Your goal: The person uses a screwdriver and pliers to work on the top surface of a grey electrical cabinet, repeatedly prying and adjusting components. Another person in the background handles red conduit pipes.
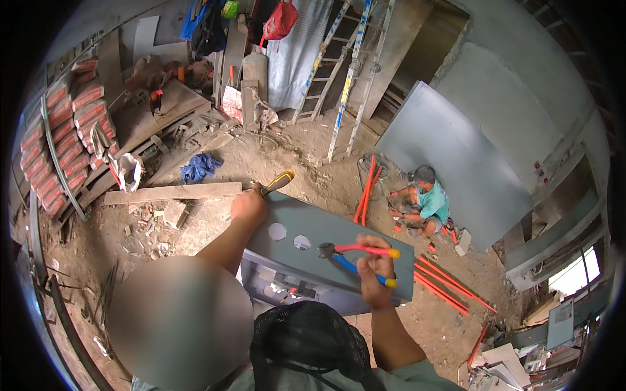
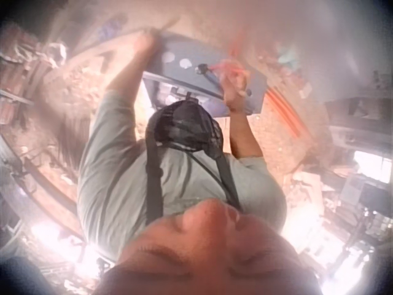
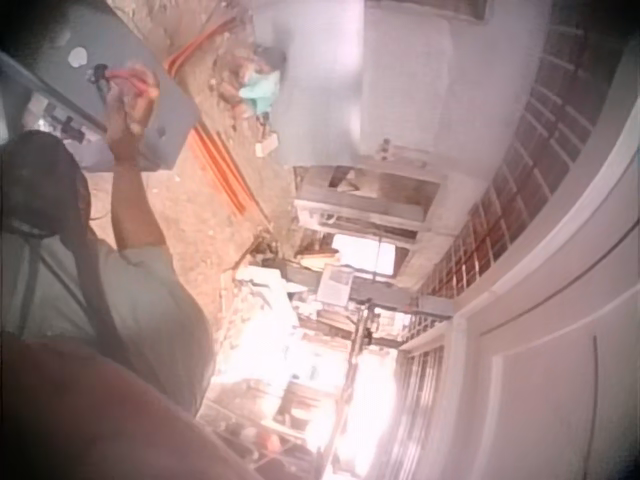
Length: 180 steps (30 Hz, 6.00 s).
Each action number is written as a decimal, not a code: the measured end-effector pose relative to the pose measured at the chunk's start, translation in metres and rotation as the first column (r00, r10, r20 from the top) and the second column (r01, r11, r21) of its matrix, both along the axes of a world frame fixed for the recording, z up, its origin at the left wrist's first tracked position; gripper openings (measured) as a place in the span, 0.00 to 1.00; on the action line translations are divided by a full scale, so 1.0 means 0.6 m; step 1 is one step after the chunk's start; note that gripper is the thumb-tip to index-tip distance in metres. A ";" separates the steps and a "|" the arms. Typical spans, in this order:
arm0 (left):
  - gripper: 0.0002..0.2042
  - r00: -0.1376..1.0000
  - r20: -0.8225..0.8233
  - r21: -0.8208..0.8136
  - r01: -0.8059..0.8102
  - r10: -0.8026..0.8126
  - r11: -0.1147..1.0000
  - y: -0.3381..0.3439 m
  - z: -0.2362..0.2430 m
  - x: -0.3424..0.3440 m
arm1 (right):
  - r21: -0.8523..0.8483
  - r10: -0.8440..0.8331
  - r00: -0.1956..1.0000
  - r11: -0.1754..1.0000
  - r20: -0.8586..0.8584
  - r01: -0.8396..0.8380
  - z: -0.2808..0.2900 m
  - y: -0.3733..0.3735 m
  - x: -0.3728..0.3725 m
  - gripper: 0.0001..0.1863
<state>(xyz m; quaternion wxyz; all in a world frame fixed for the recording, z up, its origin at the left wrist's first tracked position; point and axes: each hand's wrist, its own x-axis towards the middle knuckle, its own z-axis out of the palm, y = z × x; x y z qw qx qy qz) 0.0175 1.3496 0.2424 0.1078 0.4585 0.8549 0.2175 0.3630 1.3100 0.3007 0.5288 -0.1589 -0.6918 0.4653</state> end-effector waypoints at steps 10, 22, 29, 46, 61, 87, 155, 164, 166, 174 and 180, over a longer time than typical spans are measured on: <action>0.17 0.999 -0.015 0.001 -0.034 0.034 0.999 -0.004 -0.001 0.002 | -0.195 0.164 0.986 0.967 -0.019 -0.164 0.063 0.014 -0.066 0.25; 0.17 0.999 -0.027 -0.014 -0.040 0.039 0.999 0.012 -0.027 0.001 | -0.138 0.093 0.973 0.988 0.209 -0.065 0.099 0.082 -0.166 0.12; 0.18 0.996 -0.083 -0.040 -0.031 0.027 0.999 0.006 -0.020 0.005 | 0.651 -0.035 0.987 0.755 0.159 -0.078 0.012 -0.040 -0.108 0.14; 0.17 1.000 0.024 0.010 0.002 -0.002 1.000 -0.005 -0.034 -0.019 | 0.464 -0.094 0.965 0.885 0.245 -0.031 0.052 -0.001 -0.169 0.11; 0.17 1.000 0.031 0.007 -0.006 0.006 1.000 -0.010 -0.023 -0.023 | -0.153 -0.085 0.996 0.985 -0.015 0.081 0.065 0.107 -0.140 0.08; 0.18 0.998 -0.027 0.013 -0.053 0.053 0.999 0.012 -0.029 0.005 | -0.019 -0.098 0.991 0.995 0.093 0.101 0.093 0.110 -0.162 0.09; 0.17 0.996 0.008 -0.072 -0.083 0.084 0.994 -0.004 0.011 0.023 | -0.237 -0.012 1.000 0.971 0.014 0.015 0.106 0.158 -0.169 0.08; 0.16 0.998 0.007 -0.039 -0.054 0.054 0.998 -0.011 -0.008 -0.011 | 0.005 -0.053 0.966 0.999 0.252 0.053 0.094 0.087 -0.171 0.06; 0.16 0.999 0.010 -0.019 -0.031 0.031 0.999 0.005 -0.002 0.002 | 0.261 -0.107 0.990 0.962 0.089 0.081 0.043 0.025 -0.089 0.03; 0.19 0.998 0.059 -0.033 -0.019 0.021 0.999 0.005 0.008 0.015 | -0.501 0.078 0.926 0.856 0.369 0.127 0.068 0.320 -0.276 0.10; 0.17 0.999 0.037 -0.029 -0.017 0.018 0.999 -0.001 -0.016 -0.026 | 0.055 -0.091 0.944 0.995 0.318 0.078 0.106 0.148 -0.233 0.09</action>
